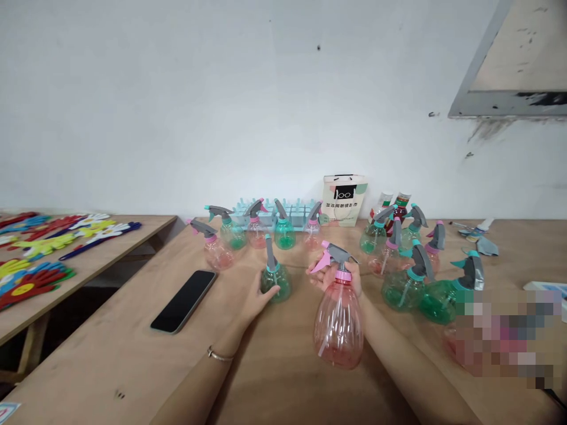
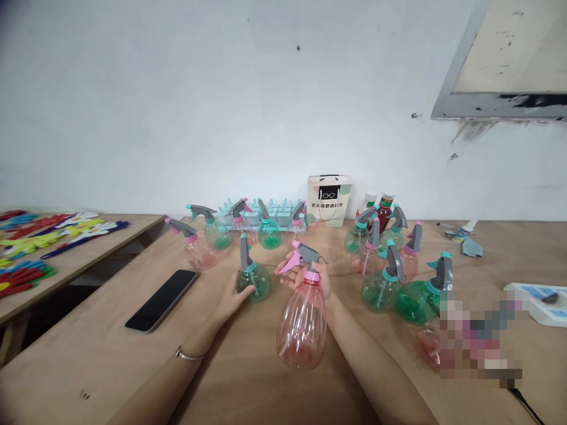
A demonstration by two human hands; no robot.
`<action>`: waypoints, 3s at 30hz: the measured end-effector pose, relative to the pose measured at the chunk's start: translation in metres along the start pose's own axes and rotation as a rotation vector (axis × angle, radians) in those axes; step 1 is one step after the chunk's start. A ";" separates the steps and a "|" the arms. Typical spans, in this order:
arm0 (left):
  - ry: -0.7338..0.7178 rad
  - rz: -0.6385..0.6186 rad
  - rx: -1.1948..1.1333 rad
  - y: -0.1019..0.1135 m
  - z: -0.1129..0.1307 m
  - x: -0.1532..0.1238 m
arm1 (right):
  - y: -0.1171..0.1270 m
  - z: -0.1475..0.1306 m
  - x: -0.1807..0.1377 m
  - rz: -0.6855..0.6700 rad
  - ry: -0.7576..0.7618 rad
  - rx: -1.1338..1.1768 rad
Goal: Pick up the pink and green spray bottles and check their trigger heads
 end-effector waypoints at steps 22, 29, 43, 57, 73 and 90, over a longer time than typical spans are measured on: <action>-0.036 -0.126 0.018 -0.002 0.003 -0.002 | -0.030 0.002 -0.014 -0.042 0.025 -0.138; -0.004 -0.139 -0.043 -0.005 0.010 -0.006 | -0.020 0.008 -0.009 0.049 -0.008 -0.149; -0.013 -0.169 -0.063 -0.012 0.015 -0.009 | 0.003 0.004 -0.006 0.220 0.030 -0.165; 0.018 -0.176 -0.074 -0.012 0.008 -0.008 | 0.022 0.011 -0.006 0.319 -0.036 -0.229; 0.026 -0.150 -0.041 -0.009 0.012 -0.009 | 0.076 -0.088 -0.140 1.015 0.608 -0.981; 0.032 -0.154 -0.053 -0.011 0.008 -0.009 | 0.106 -0.153 -0.234 1.431 1.310 -1.527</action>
Point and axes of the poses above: each hand's wrist, its own x-axis towards the middle knuckle, its own y-axis out of the back of the hand, z = x × y, the point moved 9 cm from there along x, towards the middle knuckle, and after that the axes turned 9 degrees about z, right-handed, at the moved point
